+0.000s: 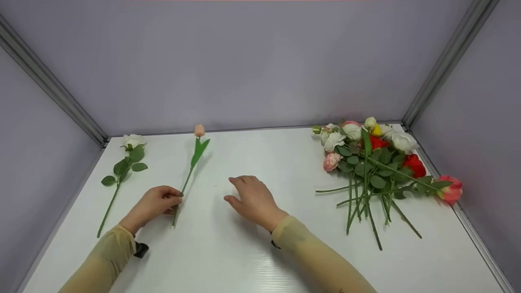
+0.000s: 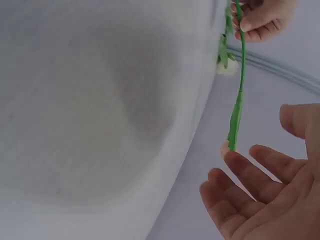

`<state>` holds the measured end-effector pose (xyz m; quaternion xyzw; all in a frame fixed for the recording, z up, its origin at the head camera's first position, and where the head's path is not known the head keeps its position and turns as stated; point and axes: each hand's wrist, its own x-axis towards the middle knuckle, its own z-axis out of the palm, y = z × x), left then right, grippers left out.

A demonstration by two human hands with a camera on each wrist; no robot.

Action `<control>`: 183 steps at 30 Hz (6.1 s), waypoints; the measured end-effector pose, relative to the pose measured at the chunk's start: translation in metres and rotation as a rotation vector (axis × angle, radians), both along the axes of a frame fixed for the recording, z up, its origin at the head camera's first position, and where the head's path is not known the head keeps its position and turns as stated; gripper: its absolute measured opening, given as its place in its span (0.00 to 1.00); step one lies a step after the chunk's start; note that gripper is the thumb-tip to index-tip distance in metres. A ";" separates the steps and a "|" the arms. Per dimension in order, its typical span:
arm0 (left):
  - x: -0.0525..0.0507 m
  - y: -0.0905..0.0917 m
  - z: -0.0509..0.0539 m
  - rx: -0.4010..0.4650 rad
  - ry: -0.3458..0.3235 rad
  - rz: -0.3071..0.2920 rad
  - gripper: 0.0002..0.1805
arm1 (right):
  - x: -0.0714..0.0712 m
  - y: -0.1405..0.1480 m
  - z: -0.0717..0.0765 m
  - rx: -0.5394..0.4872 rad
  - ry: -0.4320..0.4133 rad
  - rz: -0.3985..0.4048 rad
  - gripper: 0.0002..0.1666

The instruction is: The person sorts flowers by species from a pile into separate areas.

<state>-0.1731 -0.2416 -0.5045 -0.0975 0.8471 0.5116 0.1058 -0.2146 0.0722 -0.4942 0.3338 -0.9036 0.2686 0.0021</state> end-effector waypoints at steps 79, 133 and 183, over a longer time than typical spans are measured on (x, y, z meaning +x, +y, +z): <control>0.047 0.300 0.002 -0.949 0.668 -1.059 0.44 | -0.081 0.300 0.023 -0.091 -0.357 -0.712 0.32; 0.002 0.184 -0.006 0.423 0.039 -0.348 0.10 | -0.015 0.068 0.000 -1.036 -0.694 -0.244 0.21; 0.004 0.193 -0.016 0.420 0.073 -0.260 0.08 | -0.015 0.063 0.002 -1.073 -0.645 -0.418 0.16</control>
